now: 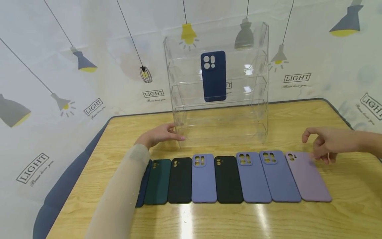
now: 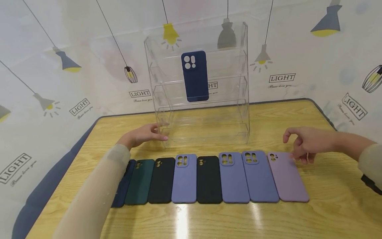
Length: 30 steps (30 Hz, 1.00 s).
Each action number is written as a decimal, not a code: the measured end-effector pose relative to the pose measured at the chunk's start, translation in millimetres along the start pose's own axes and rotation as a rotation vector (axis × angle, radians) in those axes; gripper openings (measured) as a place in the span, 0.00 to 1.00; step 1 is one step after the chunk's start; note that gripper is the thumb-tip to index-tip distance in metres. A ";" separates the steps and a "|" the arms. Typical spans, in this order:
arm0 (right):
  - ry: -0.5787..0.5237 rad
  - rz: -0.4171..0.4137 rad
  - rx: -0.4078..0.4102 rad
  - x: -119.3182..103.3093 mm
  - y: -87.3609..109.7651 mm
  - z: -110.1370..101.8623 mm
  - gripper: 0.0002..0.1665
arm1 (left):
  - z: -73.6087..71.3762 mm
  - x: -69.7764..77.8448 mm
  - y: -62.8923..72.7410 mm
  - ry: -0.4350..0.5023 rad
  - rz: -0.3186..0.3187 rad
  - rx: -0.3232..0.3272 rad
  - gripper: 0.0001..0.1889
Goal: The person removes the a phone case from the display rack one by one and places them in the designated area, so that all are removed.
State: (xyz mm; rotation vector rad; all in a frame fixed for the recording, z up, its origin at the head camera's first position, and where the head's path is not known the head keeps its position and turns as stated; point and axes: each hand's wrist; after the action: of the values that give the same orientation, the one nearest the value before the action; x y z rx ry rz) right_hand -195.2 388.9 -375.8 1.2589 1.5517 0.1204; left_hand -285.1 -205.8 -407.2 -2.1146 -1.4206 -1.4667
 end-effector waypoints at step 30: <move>0.347 -0.121 0.404 -270.8 -25.5 -68.6 0.63 | 2.9 3.0 -0.1 0.037 0.007 -0.007 0.51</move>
State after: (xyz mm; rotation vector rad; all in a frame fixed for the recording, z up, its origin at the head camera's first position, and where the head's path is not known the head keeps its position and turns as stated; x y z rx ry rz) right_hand -302.1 210.5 -187.6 1.5083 2.0192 -0.0611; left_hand -283.3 -202.2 -406.2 -2.0833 -1.3961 -1.5031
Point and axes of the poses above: each hand's wrist, its own y-axis away from the middle knuckle, its own z-axis out of the palm, x = y × z, and after that the axes turned 7 degrees about z, right-handed
